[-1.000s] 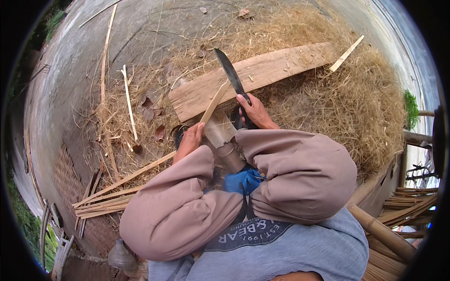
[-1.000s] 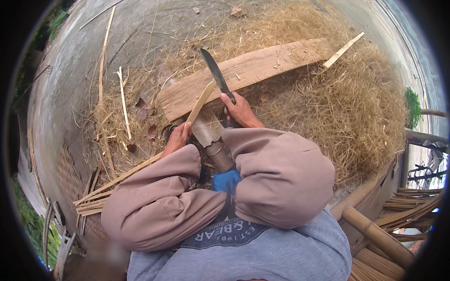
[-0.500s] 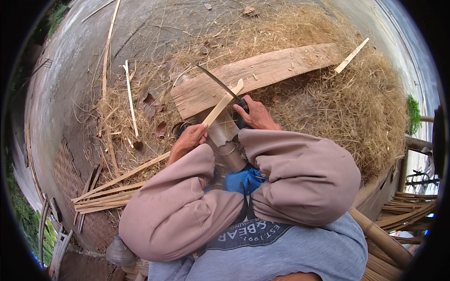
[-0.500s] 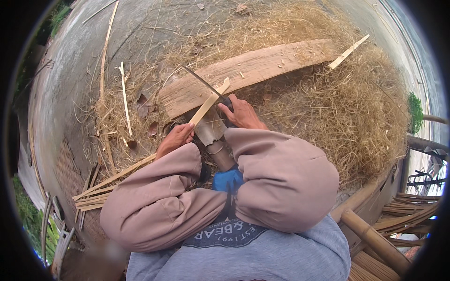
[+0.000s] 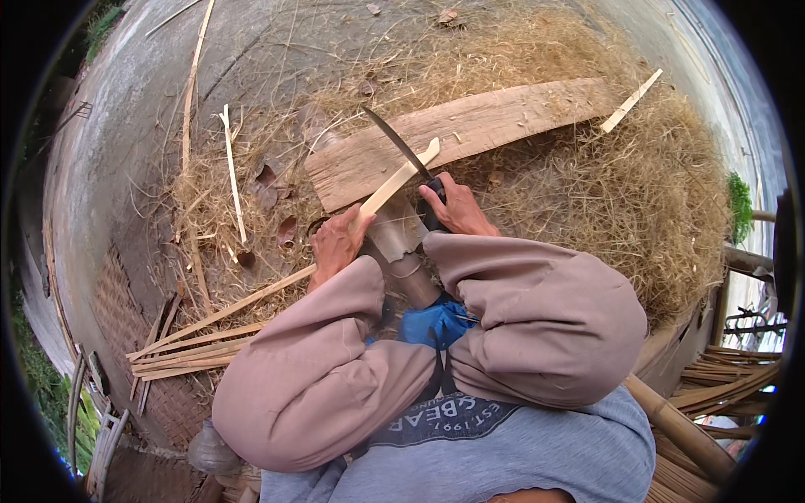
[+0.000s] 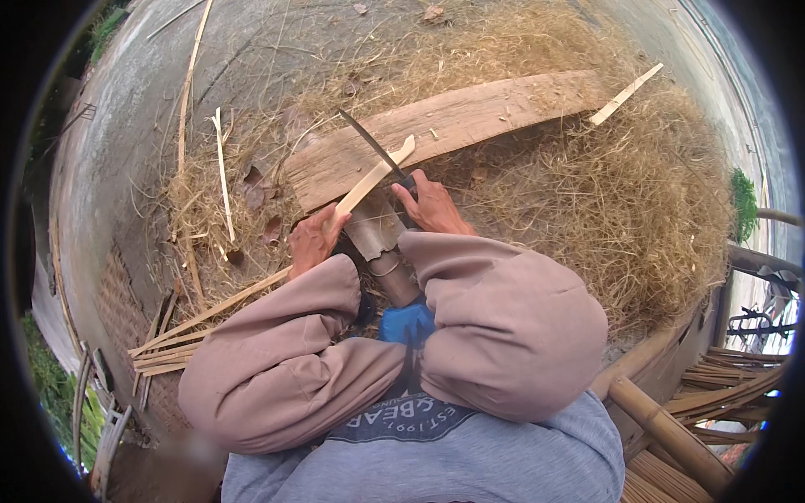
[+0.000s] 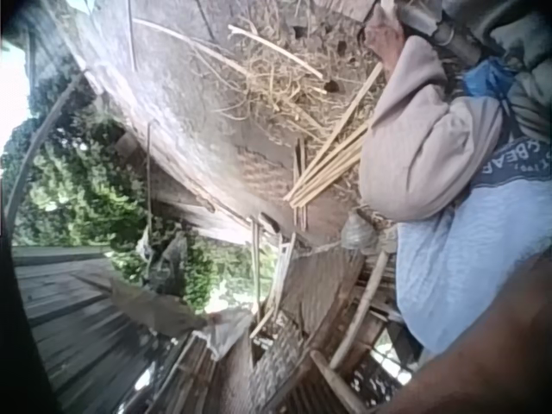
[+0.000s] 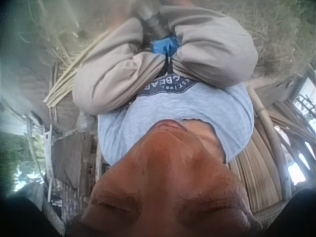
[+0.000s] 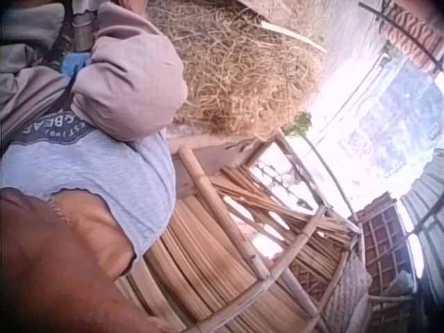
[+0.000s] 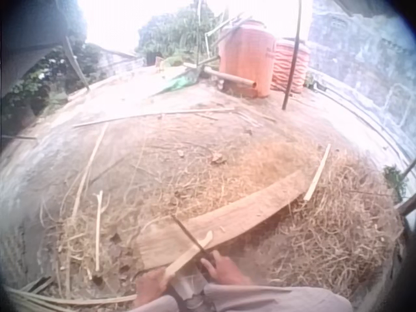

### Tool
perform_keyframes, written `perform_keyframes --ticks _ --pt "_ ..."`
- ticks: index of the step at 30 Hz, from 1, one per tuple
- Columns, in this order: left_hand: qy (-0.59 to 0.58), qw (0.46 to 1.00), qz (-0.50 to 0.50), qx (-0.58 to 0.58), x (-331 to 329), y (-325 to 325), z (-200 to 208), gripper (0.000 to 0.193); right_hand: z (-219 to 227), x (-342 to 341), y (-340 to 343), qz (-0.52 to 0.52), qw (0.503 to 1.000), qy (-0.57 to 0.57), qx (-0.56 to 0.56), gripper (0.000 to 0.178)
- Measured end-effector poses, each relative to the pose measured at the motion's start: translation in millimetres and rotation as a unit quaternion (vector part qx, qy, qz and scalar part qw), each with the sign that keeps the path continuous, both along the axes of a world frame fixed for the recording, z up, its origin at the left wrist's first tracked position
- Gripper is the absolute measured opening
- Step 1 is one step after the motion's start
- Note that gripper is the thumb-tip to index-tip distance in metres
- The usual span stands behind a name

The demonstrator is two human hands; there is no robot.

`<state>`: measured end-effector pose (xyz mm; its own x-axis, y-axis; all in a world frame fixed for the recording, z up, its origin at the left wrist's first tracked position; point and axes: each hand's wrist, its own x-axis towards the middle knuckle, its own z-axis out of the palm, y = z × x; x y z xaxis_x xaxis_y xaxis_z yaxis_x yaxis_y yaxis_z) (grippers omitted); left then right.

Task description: The person sits on the ground and uses a knife to shave thin strips from a bamboo stick. They repeatedly scrape the blade along the stick to produce fine shavings, occasionally adjusting the stick's position.

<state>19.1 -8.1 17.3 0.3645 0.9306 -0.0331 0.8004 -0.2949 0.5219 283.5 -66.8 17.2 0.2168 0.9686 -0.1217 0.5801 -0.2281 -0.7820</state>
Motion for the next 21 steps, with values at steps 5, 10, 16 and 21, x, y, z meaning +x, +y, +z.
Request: perform_keyframes --ticks 5,10,16,21 --pt "0.03 0.999 0.024 -0.034 -8 -5 6 0.045 5 -17 2 -0.004 0.994 0.011 0.108 0.038" --pt "0.017 0.999 -0.002 -0.03 7 0 11 0.044 -3 -6 -7 -0.003 0.992 -0.127 -0.022 0.038" --pt "0.01 1.0 0.008 -0.009 -7 -6 0 0.041 2 -14 -2 -0.009 0.996 0.018 0.085 0.038" --pt "-0.006 1.0 -0.015 -0.009 6 -1 8 0.041 -4 -3 -3 -0.007 0.996 -0.084 -0.013 0.038"
